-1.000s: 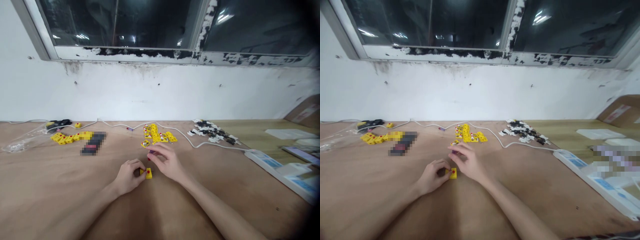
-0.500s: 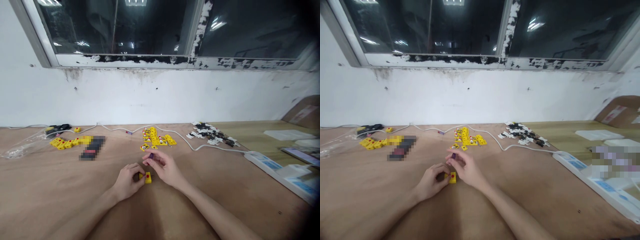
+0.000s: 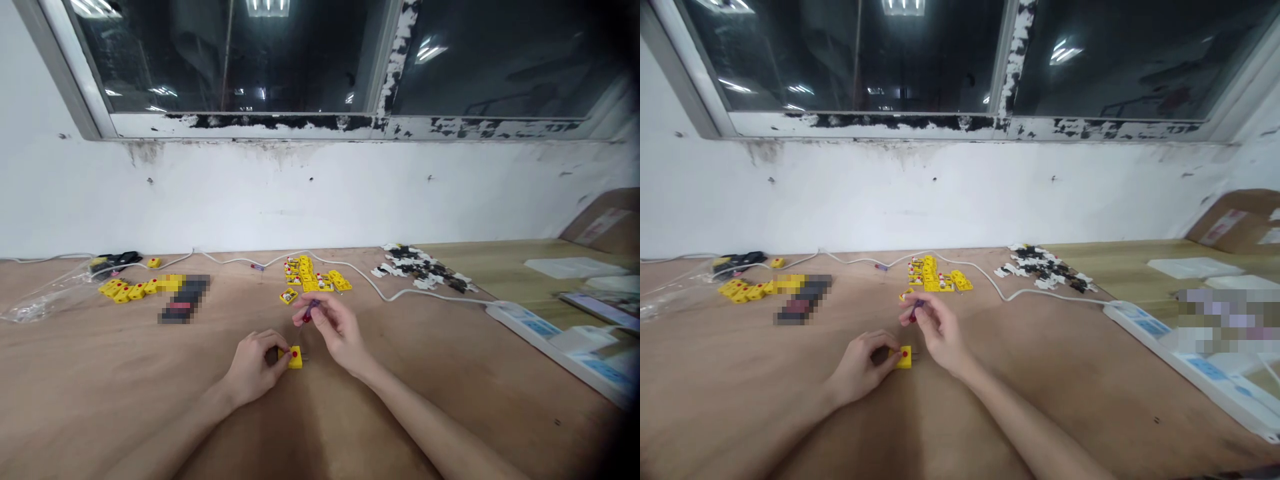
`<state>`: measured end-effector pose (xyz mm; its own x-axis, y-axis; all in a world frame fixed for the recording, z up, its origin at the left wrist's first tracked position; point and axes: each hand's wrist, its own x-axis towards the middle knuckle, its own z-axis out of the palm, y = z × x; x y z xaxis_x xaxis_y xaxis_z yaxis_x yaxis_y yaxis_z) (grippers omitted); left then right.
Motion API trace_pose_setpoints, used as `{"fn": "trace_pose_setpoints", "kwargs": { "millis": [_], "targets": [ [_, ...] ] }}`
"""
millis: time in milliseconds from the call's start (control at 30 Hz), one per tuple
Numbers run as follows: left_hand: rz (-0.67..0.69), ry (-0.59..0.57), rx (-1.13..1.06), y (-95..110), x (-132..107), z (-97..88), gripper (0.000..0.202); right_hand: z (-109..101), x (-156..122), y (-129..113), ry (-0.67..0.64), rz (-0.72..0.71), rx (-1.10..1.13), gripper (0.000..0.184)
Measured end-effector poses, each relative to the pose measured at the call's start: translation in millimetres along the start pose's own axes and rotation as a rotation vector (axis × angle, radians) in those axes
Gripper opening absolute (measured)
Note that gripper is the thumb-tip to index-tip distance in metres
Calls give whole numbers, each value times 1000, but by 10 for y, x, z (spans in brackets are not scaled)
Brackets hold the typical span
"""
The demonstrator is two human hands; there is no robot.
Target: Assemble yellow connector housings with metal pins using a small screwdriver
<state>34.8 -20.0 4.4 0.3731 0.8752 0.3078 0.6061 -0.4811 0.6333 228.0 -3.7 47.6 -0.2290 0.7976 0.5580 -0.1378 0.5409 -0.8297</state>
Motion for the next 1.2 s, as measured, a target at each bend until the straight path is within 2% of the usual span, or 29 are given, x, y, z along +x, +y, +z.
{"fn": "trace_pose_setpoints", "kwargs": {
  "millis": [167, 367, 533, 733, 967, 1200],
  "targets": [
    [-76, 4, -27, -1, -33, 18, 13, 24, -42, 77, -7, 26, 23, 20],
    [-35, -24, -2, 5, -108, 42, 13, 71, -128, 140, -41, 52, 4, 20],
    [-75, -69, 11, 11, -112, 18, 11, 81, -147, 151, -79, 47, -32, 21],
    [-60, -15, -79, 22, -59, 2, 6, 86, -136, 132, -114, 32, -102, 23],
    [-87, -24, 7, 35, -39, 19, 12, 39, -127, 109, -110, 22, -144, 22],
    [8, -54, 108, -5, -43, 61, 18, 35, -135, 101, -99, 14, -143, 22]
  ]
}}
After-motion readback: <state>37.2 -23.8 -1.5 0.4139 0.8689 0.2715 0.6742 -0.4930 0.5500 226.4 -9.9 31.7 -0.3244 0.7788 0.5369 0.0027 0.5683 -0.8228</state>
